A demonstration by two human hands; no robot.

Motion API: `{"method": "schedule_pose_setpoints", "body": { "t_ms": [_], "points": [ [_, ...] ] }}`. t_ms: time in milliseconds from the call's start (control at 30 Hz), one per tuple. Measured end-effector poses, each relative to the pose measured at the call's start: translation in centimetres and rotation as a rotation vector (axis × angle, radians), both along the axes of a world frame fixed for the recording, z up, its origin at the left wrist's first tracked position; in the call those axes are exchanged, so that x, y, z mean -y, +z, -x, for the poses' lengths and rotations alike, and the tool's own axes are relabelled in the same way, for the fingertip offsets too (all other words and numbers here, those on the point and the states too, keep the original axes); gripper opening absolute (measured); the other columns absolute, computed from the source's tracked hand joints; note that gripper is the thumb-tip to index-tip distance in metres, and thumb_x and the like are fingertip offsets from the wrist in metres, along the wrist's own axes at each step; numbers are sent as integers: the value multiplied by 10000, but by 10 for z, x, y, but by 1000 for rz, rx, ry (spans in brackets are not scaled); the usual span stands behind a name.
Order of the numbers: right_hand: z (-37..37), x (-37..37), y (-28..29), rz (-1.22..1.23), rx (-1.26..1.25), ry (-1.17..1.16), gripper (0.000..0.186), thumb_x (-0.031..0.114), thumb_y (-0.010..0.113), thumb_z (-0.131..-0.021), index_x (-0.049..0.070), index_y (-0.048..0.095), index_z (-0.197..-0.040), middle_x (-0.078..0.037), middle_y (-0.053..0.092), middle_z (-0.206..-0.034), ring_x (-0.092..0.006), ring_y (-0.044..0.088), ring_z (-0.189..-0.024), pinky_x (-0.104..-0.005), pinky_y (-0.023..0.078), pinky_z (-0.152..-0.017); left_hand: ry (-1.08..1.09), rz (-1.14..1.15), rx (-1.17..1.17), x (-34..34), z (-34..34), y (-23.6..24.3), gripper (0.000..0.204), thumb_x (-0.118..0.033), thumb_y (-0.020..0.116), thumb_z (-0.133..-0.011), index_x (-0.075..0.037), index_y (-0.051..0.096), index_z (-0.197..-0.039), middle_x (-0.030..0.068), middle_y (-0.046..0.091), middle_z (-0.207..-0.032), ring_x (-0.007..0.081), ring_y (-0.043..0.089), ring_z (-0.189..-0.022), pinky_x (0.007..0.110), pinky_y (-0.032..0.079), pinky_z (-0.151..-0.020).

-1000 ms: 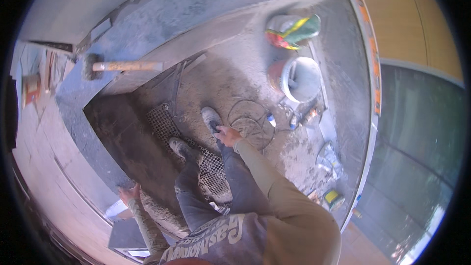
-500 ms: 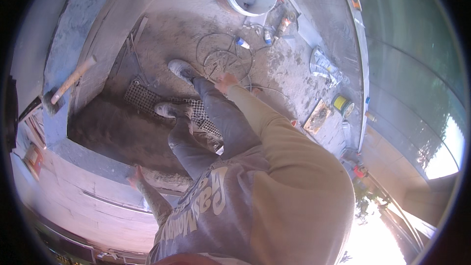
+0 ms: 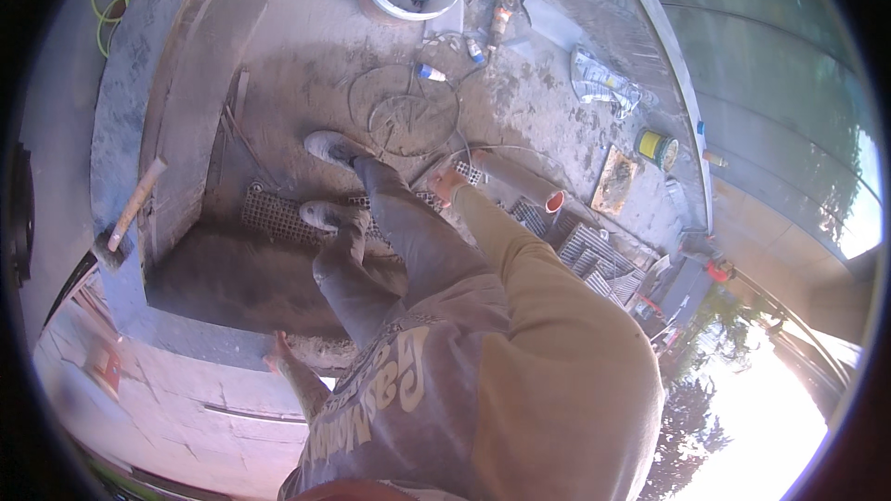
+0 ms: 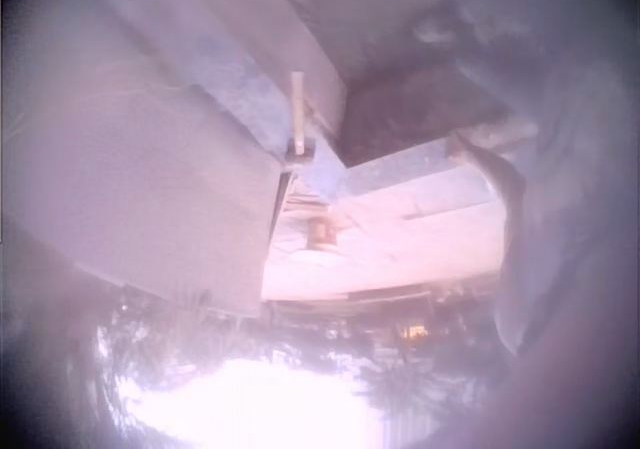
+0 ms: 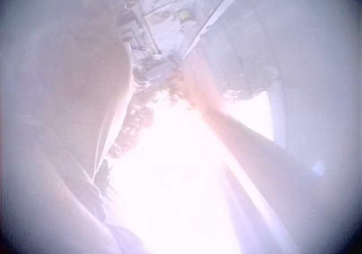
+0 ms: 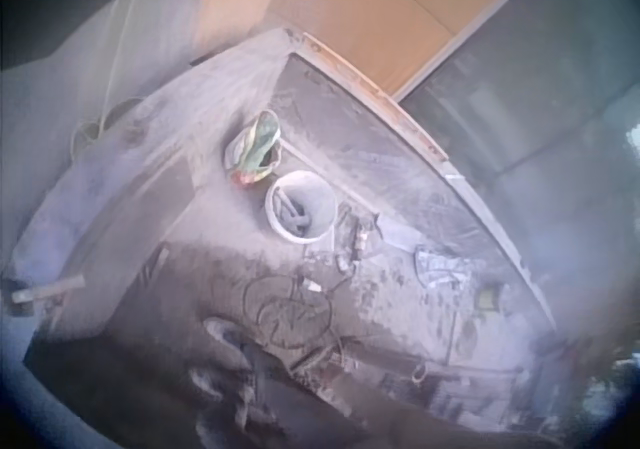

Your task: The person scoops cement with a trowel and spreads it onto a board. They then place a dark rectangular tile onto a cemented ledge, tap it with a hammer to level it, and adjust its position. The person repeats the process of applying cement and setting tiles along the ledge.

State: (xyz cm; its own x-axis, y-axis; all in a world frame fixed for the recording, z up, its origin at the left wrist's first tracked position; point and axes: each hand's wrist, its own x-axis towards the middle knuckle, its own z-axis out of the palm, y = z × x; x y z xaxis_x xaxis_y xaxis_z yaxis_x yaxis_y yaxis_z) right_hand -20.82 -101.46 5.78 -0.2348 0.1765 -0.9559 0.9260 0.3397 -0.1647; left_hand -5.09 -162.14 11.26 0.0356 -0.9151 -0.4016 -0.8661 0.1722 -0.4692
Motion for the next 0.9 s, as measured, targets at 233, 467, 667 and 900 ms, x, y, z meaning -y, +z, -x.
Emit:
{"method": "schedule_pose_setpoints", "body": {
  "t_ms": [233,467,667,900],
  "points": [
    [-28,17,24,25,-50,-38,396,323,589,-978,64,578,-1278,-131,680,-1126,-245,727,-826,-381,610,-647,22,-49,-25,2,-7,-5,1086,-686,835,-540,34,546,-1300,198,653,-1198,349,609,-1157,439,468,-1029],
    [-56,5,52,-59,-110,-50,379,354,587,-953,91,635,-1221,-92,706,-905,-197,700,-717,-348,588,-586,27,-35,25,5,-27,-10,1220,-779,800,-527,40,482,-1373,223,557,-1344,336,565,-1240,449,454,-1058],
    [-127,-10,43,5,-111,-254,293,283,614,-956,86,613,-1173,-71,678,-915,-215,679,-702,-368,574,-612,-46,-193,144,6,26,39,1214,-768,740,-651,19,354,-1491,214,368,-1546,343,376,-1430,465,415,-1109],
    [-92,13,60,-68,-31,36,309,274,596,-960,78,601,-1198,-129,686,-1042,-279,711,-798,-455,609,-691,55,-96,-53,-4,3,54,1237,-641,828,-617,13,289,-1517,216,332,-1562,331,343,-1445,454,360,-1142]
  ]
}}
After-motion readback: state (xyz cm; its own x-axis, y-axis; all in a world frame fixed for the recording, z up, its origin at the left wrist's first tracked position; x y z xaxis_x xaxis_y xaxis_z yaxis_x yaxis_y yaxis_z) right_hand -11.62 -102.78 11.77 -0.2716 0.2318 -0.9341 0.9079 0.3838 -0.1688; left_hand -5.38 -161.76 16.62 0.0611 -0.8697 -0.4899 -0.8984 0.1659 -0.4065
